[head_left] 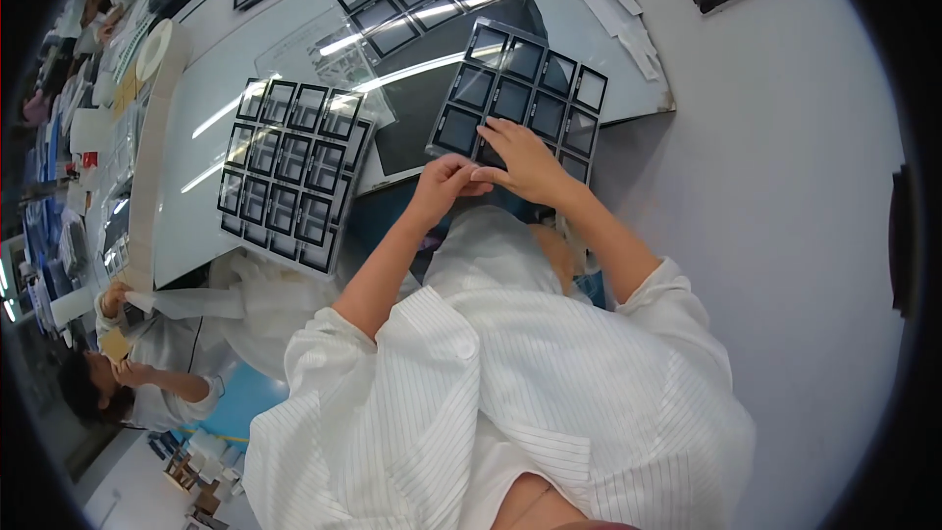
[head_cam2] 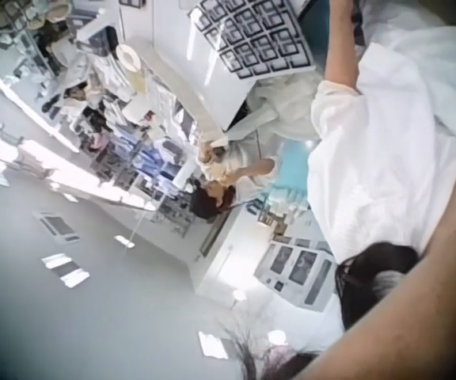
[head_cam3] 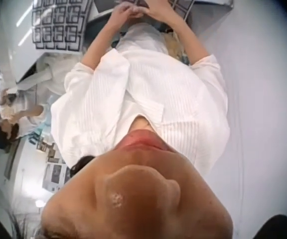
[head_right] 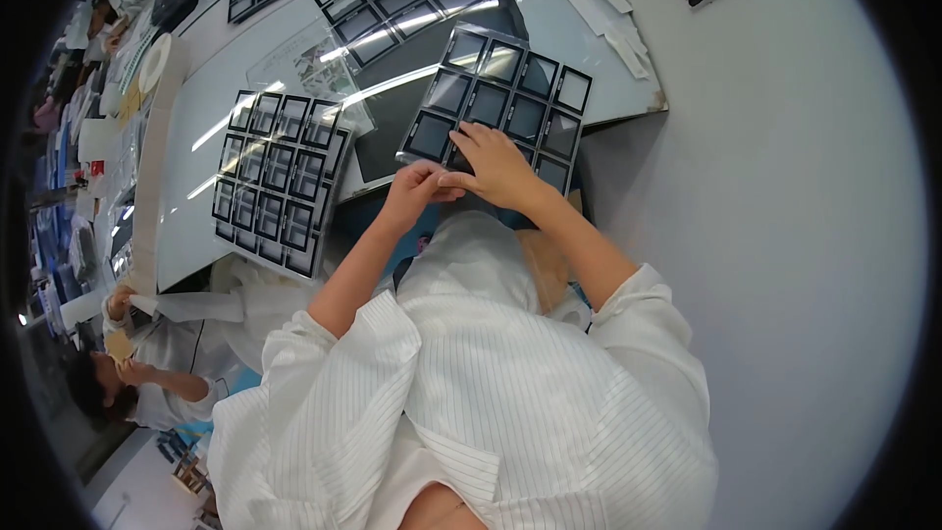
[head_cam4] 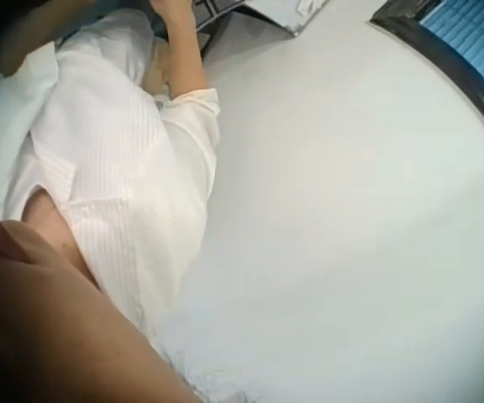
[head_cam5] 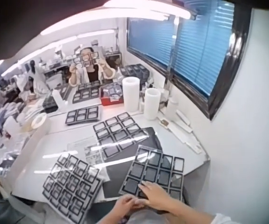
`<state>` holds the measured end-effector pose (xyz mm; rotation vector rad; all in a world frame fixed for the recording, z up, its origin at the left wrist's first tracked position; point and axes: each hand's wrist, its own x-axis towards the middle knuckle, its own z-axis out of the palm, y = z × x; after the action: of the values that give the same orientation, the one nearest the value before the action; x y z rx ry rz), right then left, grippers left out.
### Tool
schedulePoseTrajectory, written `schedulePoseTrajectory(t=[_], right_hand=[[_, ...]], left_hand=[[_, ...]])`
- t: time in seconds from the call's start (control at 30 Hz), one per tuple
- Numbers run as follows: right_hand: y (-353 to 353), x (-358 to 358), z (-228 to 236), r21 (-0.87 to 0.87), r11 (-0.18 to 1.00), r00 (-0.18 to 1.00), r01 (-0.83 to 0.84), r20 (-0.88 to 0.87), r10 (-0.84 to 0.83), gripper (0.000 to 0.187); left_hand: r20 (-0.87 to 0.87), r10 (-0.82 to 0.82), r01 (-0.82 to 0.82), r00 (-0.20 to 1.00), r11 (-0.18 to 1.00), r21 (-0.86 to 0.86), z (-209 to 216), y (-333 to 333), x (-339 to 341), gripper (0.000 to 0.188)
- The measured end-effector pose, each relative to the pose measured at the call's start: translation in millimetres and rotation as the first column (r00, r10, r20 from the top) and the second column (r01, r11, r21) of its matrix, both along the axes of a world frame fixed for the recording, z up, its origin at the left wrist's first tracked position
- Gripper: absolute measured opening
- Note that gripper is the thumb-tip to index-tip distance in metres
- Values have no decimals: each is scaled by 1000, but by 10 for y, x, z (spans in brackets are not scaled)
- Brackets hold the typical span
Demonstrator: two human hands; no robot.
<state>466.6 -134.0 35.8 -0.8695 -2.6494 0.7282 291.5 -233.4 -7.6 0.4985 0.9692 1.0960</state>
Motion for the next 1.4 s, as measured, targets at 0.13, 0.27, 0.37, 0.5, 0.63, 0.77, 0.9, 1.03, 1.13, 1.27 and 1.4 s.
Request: schedulePoseTrajectory(t=[0.13, 0.27, 0.37, 0.5, 0.63, 0.77, 0.9, 1.03, 1.13, 1.27, 1.4], right_hand=[[38, 11, 353, -149, 989, 1000, 2, 29, 2, 86], [253, 116, 619, -232, 968, 994, -100, 9, 105, 86], [376, 133, 859, -241, 962, 983, -124, 102, 152, 77], [508, 207, 972, -237, 950, 973, -203, 62, 223, 61], [494, 192, 1053, 2, 1000, 971, -30, 239, 29, 34], [252, 95, 968, 240, 967, 969, -89, 245, 28, 24], [87, -29, 966, 146, 989, 989, -15, 148, -7, 17], [118, -215, 1024, 224, 974, 997, -31, -59, 45, 16], [122, -110, 1227, 400, 902, 986, 162, -97, -134, 15], [253, 307, 1400, 148, 973, 960, 175, 196, -202, 16], [187, 324, 1497, -23, 1000, 980, -3, 201, 7, 17]], left_hand=[[-406, -32, 194, 913, 911, 364, 111, 211, -97, 12], [-413, -205, 393, 887, 805, 444, 373, 463, -132, 13], [-462, -204, 440, 863, 752, 491, 514, 590, -106, 13], [-426, -103, 335, 899, 788, 517, 496, 607, -35, 15], [-322, -30, 176, 946, 883, 436, 255, 334, 129, 23], [-100, -5, 22, 995, 986, 166, -119, 83, 241, 20], [106, 138, -156, 985, 970, 185, -47, 113, 345, 20], [340, 81, -101, 937, 994, 44, -2, 349, 627, 22], [438, 70, -75, 896, 997, -7, 106, 439, 640, 28], [305, -137, 116, 943, 990, 87, 214, 362, 408, 44], [379, -58, -18, 924, 981, 193, 441, 451, -349, 55]])
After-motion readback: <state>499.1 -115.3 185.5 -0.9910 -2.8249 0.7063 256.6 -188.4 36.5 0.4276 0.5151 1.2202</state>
